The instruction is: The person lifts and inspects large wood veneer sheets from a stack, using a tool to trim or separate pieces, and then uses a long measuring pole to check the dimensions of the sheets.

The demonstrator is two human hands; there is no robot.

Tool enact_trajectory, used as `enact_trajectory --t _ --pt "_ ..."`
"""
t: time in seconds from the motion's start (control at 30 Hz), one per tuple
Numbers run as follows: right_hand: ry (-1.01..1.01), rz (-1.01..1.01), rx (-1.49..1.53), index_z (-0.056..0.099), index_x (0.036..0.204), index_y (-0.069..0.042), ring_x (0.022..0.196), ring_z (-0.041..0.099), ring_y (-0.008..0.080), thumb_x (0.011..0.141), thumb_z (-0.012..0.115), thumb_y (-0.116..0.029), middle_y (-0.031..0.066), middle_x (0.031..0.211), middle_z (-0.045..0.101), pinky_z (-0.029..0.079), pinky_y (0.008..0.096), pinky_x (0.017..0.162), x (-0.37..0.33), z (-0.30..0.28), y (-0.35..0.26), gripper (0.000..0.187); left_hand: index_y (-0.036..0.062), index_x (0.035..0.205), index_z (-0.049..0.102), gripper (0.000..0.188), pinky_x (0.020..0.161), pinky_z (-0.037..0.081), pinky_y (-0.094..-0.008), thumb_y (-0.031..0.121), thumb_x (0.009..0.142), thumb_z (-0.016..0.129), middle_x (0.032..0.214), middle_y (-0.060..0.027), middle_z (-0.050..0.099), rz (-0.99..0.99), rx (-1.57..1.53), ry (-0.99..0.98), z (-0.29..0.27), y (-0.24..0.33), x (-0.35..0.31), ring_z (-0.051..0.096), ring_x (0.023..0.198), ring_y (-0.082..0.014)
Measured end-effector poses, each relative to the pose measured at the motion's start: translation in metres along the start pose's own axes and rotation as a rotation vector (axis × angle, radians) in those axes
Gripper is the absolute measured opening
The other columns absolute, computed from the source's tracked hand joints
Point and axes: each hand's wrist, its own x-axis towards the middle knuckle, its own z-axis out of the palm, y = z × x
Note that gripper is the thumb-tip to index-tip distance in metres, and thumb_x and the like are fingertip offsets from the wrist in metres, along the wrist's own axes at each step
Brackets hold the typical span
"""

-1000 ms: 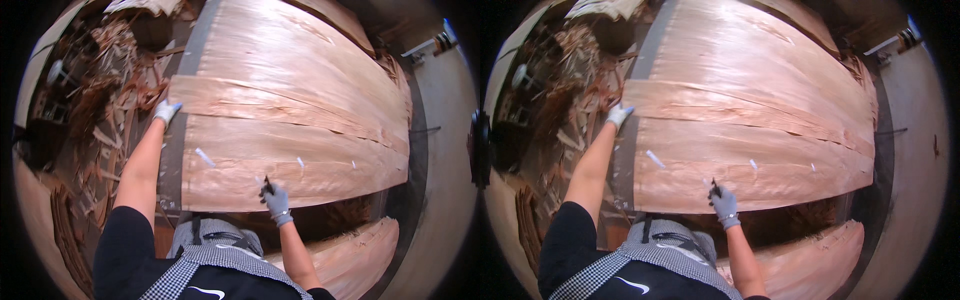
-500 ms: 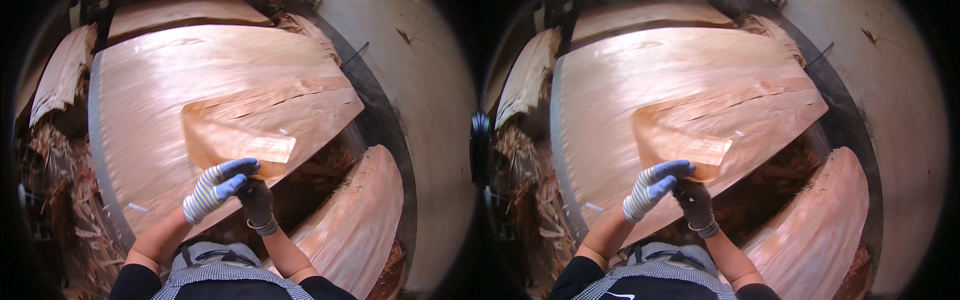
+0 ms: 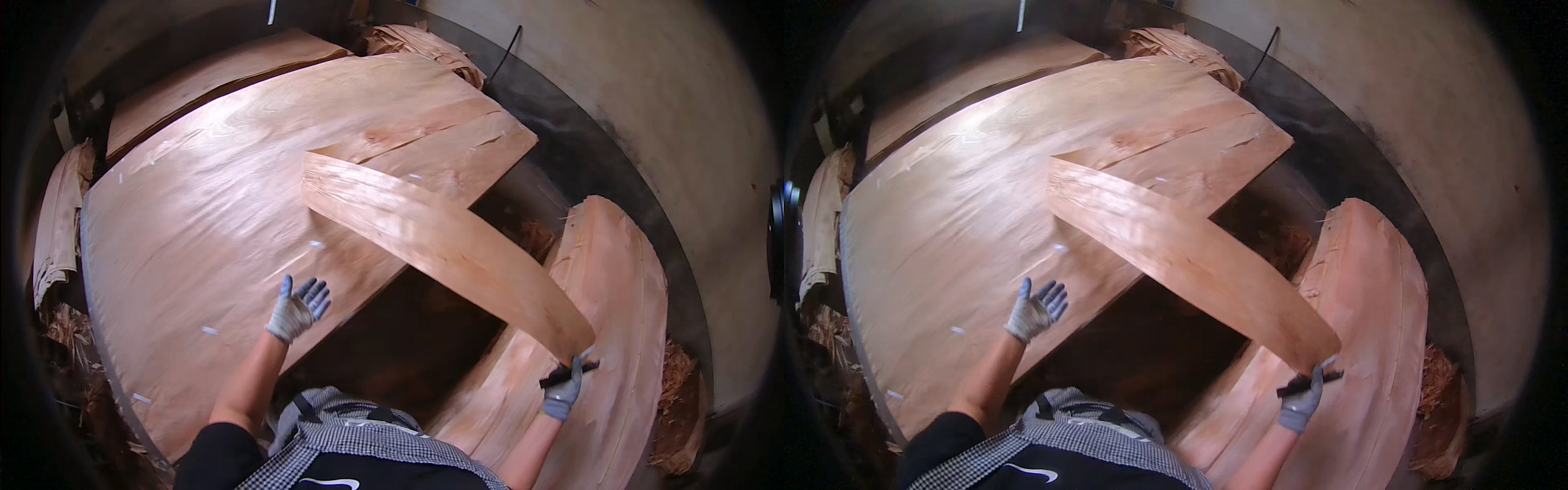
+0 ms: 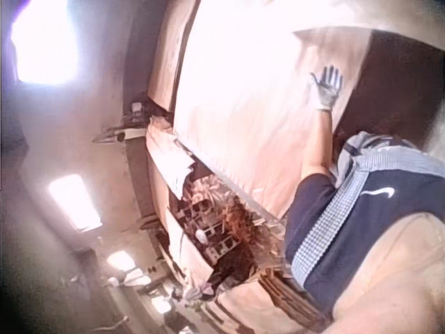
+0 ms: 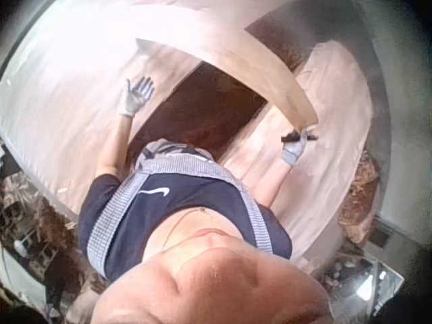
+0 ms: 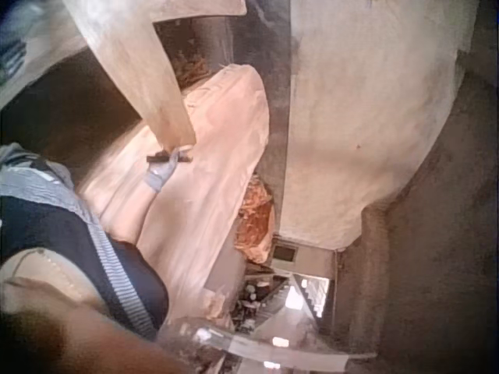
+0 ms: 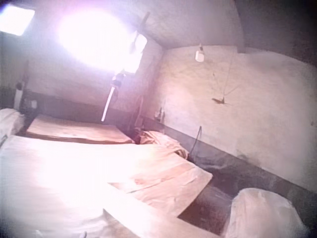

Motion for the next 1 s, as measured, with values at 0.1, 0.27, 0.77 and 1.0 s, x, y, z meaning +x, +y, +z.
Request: enact_trajectory --t 0.1,0.27,0.77,1.0 --pt "0.274 0.053 -0.023 0.053 0.115 -0.021 0.044 0.043 0.0094 0.078 0.067 -0.033 -0.0029 0.064 0.053 0.033 0.0236 0.040 0.037 -0.066 -0.033 0.042 0.0084 0.140 0.020 0.097 0.096 0.039 -0.0502 0.065 0.071 0.058 0.139 -0.0118 0.034 0.067 0.028 0.018 0.029 -0.010 0.095 0.044 0.118 -0.0316" --pt "0.459 0.075 0.044 0.049 0.121 -0.032 0.050 0.043 0.0114 0.077 0.064 -0.035 -0.0073 0.076 0.058 0.033 0.0283 0.045 0.101 -0.163 -0.049 0.048 0.0096 0.143 0.006 0.106 0.103 0.027 -0.0520 0.074 0.070 0.049 0.147 -0.0113 0.019 0.195 0.094 0.141 0.073 0.016 0.263 0.030 0.129 -0.0340" --pt "1.021 -0.208 -0.200 0.054 0.116 -0.023 0.063 0.052 0.0138 0.082 0.059 -0.026 -0.0013 0.075 0.056 0.043 0.0310 0.045 0.350 -0.143 -0.117 0.035 0.0058 0.094 0.063 0.028 0.061 0.043 -0.0240 0.032 0.084 0.060 0.080 -0.0007 0.059 0.455 0.869 -0.161 0.417 -0.139 0.748 0.051 0.070 -0.0084" --pt "0.729 -0.101 -0.461 0.057 0.110 -0.018 0.062 0.052 0.0145 0.083 0.059 -0.024 -0.0008 0.070 0.054 0.046 0.0308 0.047 0.584 -0.091 -0.126 0.028 -0.0003 0.102 0.061 0.023 0.073 0.045 -0.0241 0.014 0.085 0.059 0.088 0.0018 0.060 0.213 1.123 -0.716 0.571 -0.386 0.868 0.053 0.079 -0.0079"
